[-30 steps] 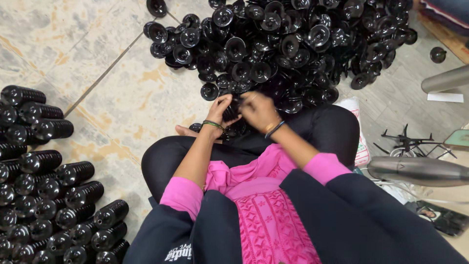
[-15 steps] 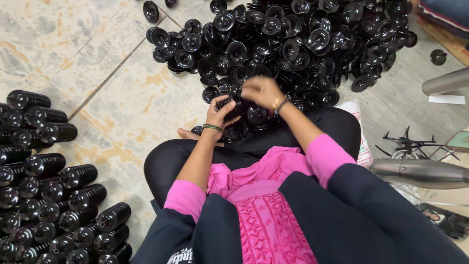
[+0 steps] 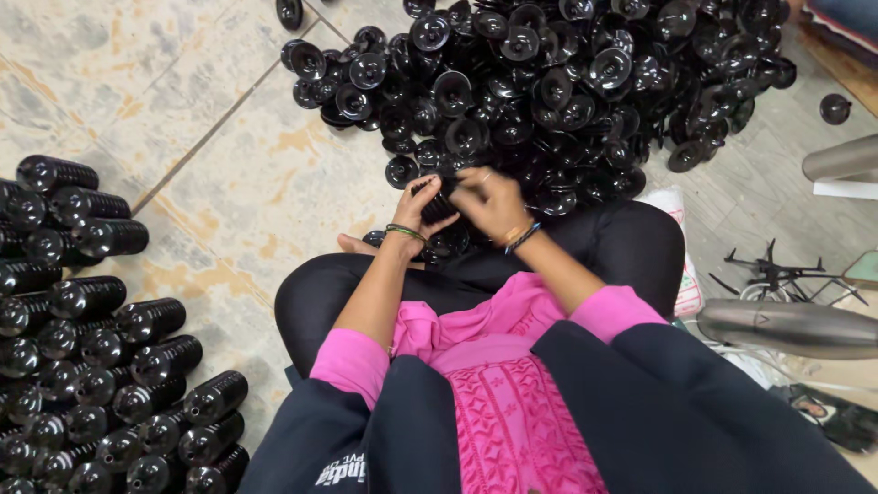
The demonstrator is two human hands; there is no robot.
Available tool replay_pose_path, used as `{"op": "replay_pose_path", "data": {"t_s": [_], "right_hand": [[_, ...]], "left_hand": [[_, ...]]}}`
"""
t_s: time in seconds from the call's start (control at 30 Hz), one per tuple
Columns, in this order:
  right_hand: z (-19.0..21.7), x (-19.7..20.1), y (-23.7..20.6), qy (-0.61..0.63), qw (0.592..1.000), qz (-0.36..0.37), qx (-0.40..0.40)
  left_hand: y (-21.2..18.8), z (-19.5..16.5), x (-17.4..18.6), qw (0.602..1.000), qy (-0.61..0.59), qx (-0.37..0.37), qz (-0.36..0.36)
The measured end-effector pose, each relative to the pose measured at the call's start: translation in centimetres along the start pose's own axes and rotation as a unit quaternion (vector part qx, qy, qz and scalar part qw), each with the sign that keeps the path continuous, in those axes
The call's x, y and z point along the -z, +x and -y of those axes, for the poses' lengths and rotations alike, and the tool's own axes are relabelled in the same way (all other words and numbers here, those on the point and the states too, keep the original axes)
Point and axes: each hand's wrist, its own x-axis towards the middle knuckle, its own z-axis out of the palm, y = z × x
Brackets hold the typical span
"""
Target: The person sits on the floor among large piles of black plastic components. They pick up parts one at a time, press and stack them together by hand on their lap, and set the assembled stacks down on the floor beside them, repeating this cycle throughout the episode.
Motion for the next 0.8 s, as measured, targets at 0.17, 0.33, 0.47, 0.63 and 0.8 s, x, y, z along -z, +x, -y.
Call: {"op": "replay_pose_path", "data": {"t_s": [0.17,0.33,0.47,0.63,0.8], "right_hand": [[-2.1,1.6,-0.8,0.012,0.978,0.143,0.150],[-5.6,1.4,-2.0,0.216,0.947,0.178,-0.156],[-5.8,2.4,-3.6,0.244,0.925,0.167,-0.237],[-5.0,5.5,-1.4,-0.210,0.975,-0.021,0.068],[-4.4,4.3,0.4,-0.227,0.972,0.047,0.036]], "left_hand": [[-0.8,0.2,0.0,0.999,0.028,0.007,0.029],[-2.3,0.7,-0.4,0.985,0.139,-0.024,0.095],[-2.4,1.5,-1.0,0.968,0.214,-0.051,0.120],[-1.5,0.7,-0.8,0.991,0.107,-0.074,-0.034],[-1.6,-0.1,-0.6,0.995,0.040,-0.059,-0.073]]}}
